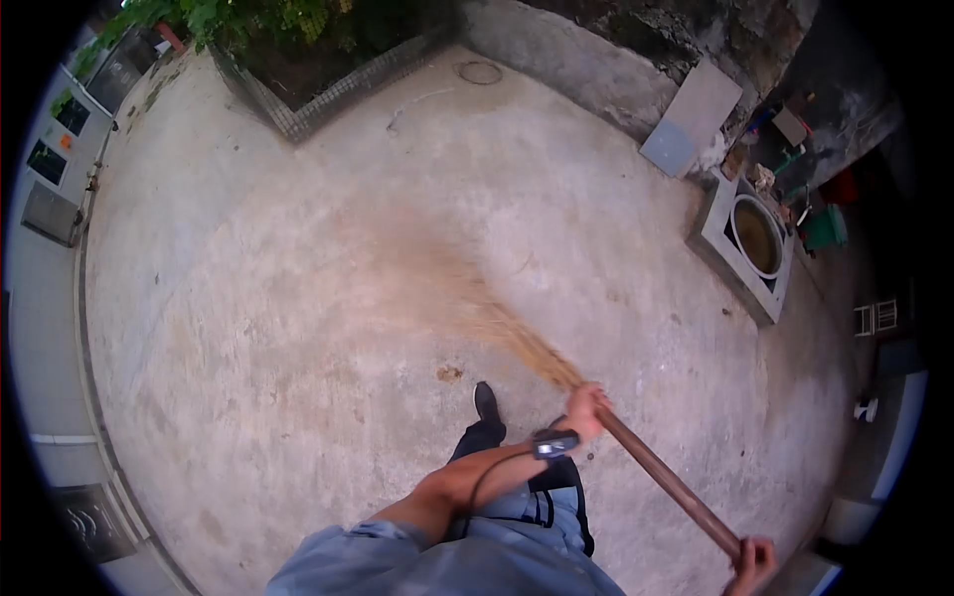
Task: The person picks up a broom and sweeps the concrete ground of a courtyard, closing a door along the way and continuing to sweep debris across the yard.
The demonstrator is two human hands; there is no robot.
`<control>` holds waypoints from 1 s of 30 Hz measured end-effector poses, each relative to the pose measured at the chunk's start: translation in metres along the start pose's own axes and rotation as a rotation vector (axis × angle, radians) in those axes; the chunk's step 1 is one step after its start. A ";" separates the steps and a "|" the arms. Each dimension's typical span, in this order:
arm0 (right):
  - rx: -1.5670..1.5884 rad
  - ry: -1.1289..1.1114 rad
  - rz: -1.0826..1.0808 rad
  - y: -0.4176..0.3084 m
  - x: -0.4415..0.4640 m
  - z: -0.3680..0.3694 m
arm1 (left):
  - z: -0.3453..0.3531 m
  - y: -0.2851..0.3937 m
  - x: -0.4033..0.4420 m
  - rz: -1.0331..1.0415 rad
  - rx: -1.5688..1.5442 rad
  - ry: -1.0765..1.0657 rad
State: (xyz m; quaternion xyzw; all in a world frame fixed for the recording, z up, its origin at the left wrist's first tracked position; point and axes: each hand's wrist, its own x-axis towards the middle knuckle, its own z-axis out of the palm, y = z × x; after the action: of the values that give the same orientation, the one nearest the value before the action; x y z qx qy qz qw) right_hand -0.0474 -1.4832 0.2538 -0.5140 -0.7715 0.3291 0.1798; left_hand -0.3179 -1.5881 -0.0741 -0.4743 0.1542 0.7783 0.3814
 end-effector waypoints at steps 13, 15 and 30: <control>-0.259 -0.192 -0.233 -0.101 0.023 0.061 | -0.037 0.001 0.136 -0.210 0.168 -0.385; -0.270 -0.265 -0.564 -0.116 0.058 0.131 | -0.071 0.094 0.137 0.201 0.406 -0.510; 0.126 -0.387 -0.343 -0.131 0.208 0.262 | 0.104 0.297 0.043 0.469 -0.183 -0.018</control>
State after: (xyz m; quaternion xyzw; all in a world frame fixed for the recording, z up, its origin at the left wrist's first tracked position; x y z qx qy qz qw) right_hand -0.3818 -1.4113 0.1438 -0.2909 -0.8453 0.4335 0.1138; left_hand -0.6135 -1.7024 -0.0948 -0.4513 0.1854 0.8605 0.1470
